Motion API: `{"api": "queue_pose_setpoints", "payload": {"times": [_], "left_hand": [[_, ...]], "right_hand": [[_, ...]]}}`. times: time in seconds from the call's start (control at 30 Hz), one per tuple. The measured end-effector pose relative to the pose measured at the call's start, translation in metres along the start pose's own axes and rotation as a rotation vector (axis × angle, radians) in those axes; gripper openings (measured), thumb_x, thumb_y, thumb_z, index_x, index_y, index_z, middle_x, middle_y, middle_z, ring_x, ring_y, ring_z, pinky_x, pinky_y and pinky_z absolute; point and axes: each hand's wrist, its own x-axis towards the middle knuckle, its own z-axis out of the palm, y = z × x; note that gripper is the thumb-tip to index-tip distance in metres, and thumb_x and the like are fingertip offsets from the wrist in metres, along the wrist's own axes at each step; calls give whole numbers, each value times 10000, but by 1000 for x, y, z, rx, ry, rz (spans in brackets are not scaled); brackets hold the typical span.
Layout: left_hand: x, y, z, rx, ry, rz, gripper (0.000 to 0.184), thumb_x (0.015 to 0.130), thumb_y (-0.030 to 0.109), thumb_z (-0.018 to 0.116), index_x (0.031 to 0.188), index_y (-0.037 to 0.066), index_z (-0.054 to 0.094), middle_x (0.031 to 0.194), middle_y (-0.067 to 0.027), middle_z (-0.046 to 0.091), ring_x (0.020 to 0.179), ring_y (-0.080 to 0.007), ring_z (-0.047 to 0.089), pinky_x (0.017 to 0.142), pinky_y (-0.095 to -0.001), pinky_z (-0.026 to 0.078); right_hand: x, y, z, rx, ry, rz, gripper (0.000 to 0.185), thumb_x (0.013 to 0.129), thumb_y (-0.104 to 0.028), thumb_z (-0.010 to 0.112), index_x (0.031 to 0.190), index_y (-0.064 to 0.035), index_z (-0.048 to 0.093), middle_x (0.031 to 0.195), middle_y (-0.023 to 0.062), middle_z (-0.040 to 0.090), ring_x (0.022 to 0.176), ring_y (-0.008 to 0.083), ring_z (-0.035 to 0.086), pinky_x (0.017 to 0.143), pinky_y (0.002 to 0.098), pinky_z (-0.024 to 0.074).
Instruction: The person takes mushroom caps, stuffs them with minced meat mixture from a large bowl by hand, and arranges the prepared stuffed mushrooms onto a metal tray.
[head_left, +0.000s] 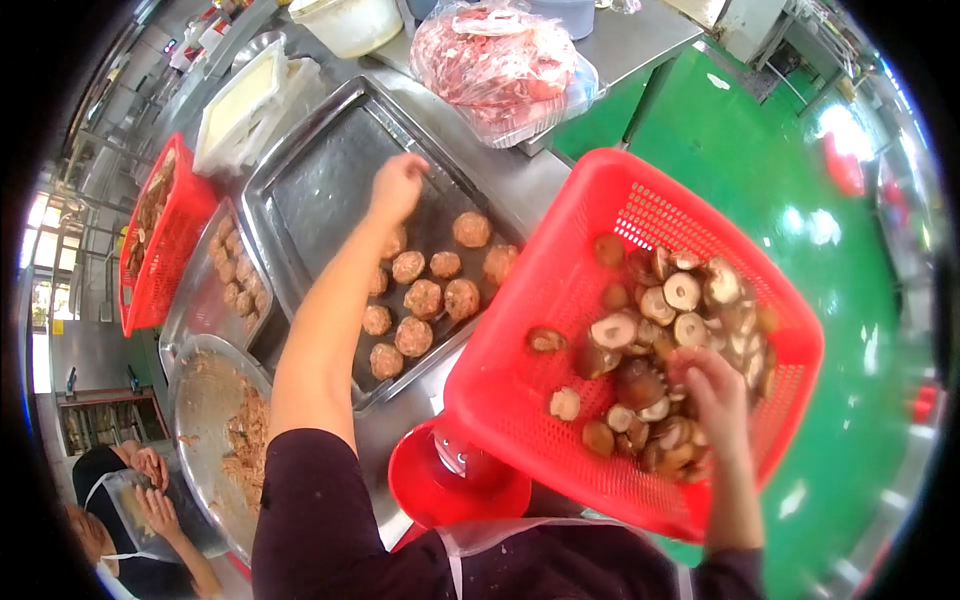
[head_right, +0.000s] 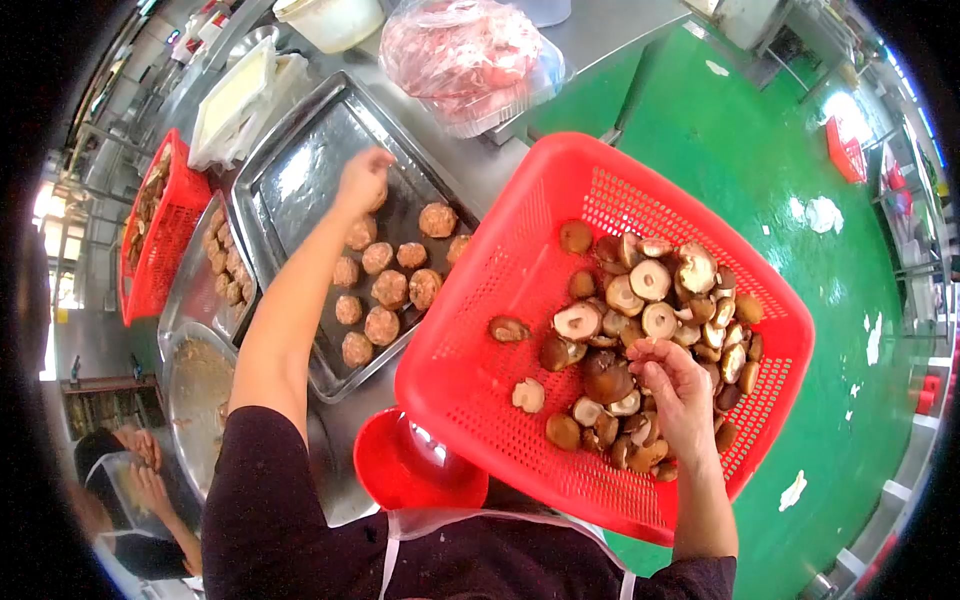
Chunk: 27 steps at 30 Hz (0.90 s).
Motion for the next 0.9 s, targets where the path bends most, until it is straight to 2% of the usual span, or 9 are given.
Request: {"api": "queue_pose_setpoints", "payload": {"times": [0.1, 0.2, 0.23, 0.37, 0.43, 0.5, 0.57, 0.67, 0.9], "left_hand": [[3, 31, -56, -1058, 138, -610, 207, 705, -21, 508, 890, 20, 591, 806, -58, 591, 677, -153, 535, 567, -254, 426], [-41, 62, -146, -1760, 30, -578, 73, 728, 25, 523, 798, 46, 524, 699, -16, 451, 619, -123, 419, 488, -217, 335], [-60, 76, -184, -1749, -73, -515, 58, 749, 49, 536, 803, 50, 516, 691, -10, 435, 610, -119, 389, 486, -220, 324], [-165, 129, -301, -1252, 242, -436, 244, 894, 134, 455, 683, 114, 333, 673, 3, 317, 588, -108, 290, 488, -248, 272], [-241, 105, -331, -1193, 425, -434, 183, 883, 192, 494, 747, 88, 430, 722, -11, 424, 650, -115, 398, 548, -234, 341], [-308, 102, -328, -370, 15, -665, 202, 840, 215, 562, 963, 56, 543, 970, -74, 568, 910, -207, 530, 753, -288, 438], [-343, 121, -344, 119, -96, -529, 296, 818, 180, 580, 1082, 63, 516, 1109, -99, 519, 1052, -245, 462, 864, -333, 386], [-373, 149, -355, 851, -236, -311, 498, 785, 128, 607, 1261, 74, 475, 1319, -137, 446, 1266, -302, 361, 1030, -401, 307], [-362, 259, -289, -309, -110, -381, 418, 829, 69, 529, 1243, 40, 477, 1276, -121, 493, 1185, -229, 463, 944, -339, 400]], "right_hand": [[-7, -2, -3, 28, -6, -8, 212, 888, -24, 477, 1074, 35, 560, 962, 70, 619, 863, 131, 585, 792, 258, 472], [-17, -10, -7, -51, 13, -95, 214, 894, -40, 477, 1075, 35, 562, 955, 62, 623, 868, 124, 583, 794, 248, 468], [-21, -13, -7, -81, 7, -110, 215, 896, -45, 477, 1076, 35, 562, 953, 57, 624, 872, 121, 582, 794, 244, 465], [-28, -12, -4, 75, -12, -130, 210, 903, -52, 475, 1077, 20, 568, 926, 38, 618, 837, 83, 556, 756, 230, 461], [-17, -3, -1, -181, 12, -222, 223, 889, -90, 503, 1089, -22, 577, 930, 50, 636, 820, 126, 590, 756, 253, 473], [1, 1, 12, -653, 71, -270, 235, 845, -124, 537, 1066, -67, 591, 979, 61, 630, 885, 201, 599, 784, 314, 478], [30, 35, 25, -1019, 65, -680, 233, 790, -161, 570, 1014, -108, 607, 1001, 61, 594, 929, 264, 571, 791, 395, 469], [37, 33, 46, -1248, 23, -831, 216, 763, -160, 585, 976, -128, 604, 972, 55, 551, 921, 247, 555, 771, 424, 462], [39, 39, 71, -936, 90, -587, 232, 743, -161, 618, 968, -129, 568, 959, 57, 550, 832, 276, 598, 685, 402, 495]]}}
